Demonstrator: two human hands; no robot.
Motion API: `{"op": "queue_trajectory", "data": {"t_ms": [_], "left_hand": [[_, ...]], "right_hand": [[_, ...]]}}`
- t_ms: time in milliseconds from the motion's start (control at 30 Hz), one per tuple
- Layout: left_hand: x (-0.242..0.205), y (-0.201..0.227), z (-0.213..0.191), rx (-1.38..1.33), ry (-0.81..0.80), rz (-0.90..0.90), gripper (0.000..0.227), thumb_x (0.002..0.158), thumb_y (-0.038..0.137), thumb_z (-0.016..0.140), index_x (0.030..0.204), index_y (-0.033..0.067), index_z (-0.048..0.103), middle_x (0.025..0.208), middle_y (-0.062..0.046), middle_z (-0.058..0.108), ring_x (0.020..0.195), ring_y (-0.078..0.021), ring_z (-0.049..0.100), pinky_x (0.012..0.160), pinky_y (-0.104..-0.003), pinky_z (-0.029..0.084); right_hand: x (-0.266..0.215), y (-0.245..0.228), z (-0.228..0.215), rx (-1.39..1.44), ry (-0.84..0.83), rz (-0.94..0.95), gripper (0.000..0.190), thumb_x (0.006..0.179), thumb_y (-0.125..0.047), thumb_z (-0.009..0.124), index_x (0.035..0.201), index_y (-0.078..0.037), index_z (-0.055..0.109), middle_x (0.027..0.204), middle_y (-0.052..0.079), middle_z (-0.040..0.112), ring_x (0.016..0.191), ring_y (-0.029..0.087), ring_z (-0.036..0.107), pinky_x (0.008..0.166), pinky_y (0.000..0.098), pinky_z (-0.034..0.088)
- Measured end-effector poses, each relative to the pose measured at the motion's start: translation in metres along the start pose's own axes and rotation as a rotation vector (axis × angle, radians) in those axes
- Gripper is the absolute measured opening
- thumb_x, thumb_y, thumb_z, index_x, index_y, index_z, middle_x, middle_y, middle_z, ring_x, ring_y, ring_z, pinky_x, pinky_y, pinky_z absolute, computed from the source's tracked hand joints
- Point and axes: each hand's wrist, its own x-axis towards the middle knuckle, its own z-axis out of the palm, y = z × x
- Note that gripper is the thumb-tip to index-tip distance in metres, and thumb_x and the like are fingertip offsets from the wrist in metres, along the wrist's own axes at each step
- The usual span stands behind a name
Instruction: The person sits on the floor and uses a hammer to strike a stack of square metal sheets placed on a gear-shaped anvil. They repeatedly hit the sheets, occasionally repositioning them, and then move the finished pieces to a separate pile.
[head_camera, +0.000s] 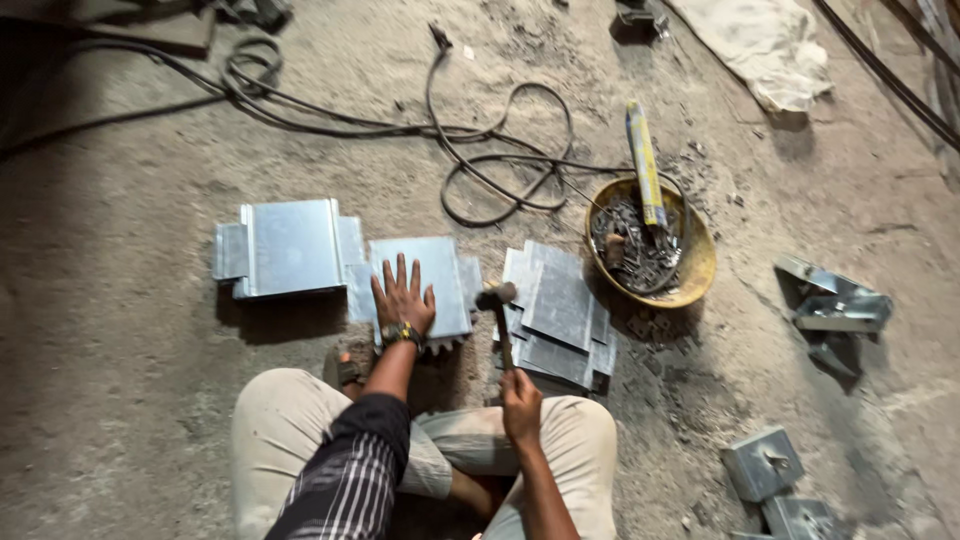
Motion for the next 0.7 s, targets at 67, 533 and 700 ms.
{"op": "queue_trajectory", "data": {"t_ms": [67, 533, 700], "left_hand": [[-0.025, -0.001, -0.003, 0.038, -0.042, -0.014, 0.066, 0.099, 0.051, 0.038, 0.159, 0.0252, 0.035, 0.171, -0.006, 0.015, 0.156, -0.0347, 0.012, 0.122, -0.059, 0.005], [-0.076, -0.003, -0.011, 0.041, -0.137, 0.04, 0.064, 0.101, 0.051, 0.031, 0.162, 0.0298, 0.025, 0.172, -0.002, 0.008, 0.158, -0.031, 0.006, 0.125, -0.055, 0.0], [-0.073, -0.004, -0.004, 0.049, -0.114, 0.055, 0.065, 0.102, 0.052, 0.029, 0.162, 0.0295, 0.024, 0.172, -0.002, 0.005, 0.157, -0.0317, 0.004, 0.124, -0.056, 0.0]], "right_hand": [[-0.002, -0.014, -0.009, 0.053, -0.008, -0.043, 0.031, 0.102, -0.022, 0.055, 0.081, 0.0, 0.063, 0.06, 0.003, 0.056, 0.055, 0.011, 0.049, 0.05, 0.0316, 0.038], [-0.003, -0.051, 0.016, 0.003, -0.002, -0.333, 0.028, 0.106, -0.025, 0.049, 0.094, -0.003, 0.062, 0.063, 0.001, 0.055, 0.053, 0.012, 0.052, 0.052, 0.0292, 0.039], [-0.001, -0.047, 0.007, -0.101, -0.061, 0.112, 0.036, 0.106, -0.027, 0.048, 0.084, -0.003, 0.063, 0.056, 0.006, 0.055, 0.045, 0.019, 0.049, 0.045, 0.0366, 0.037]]}}
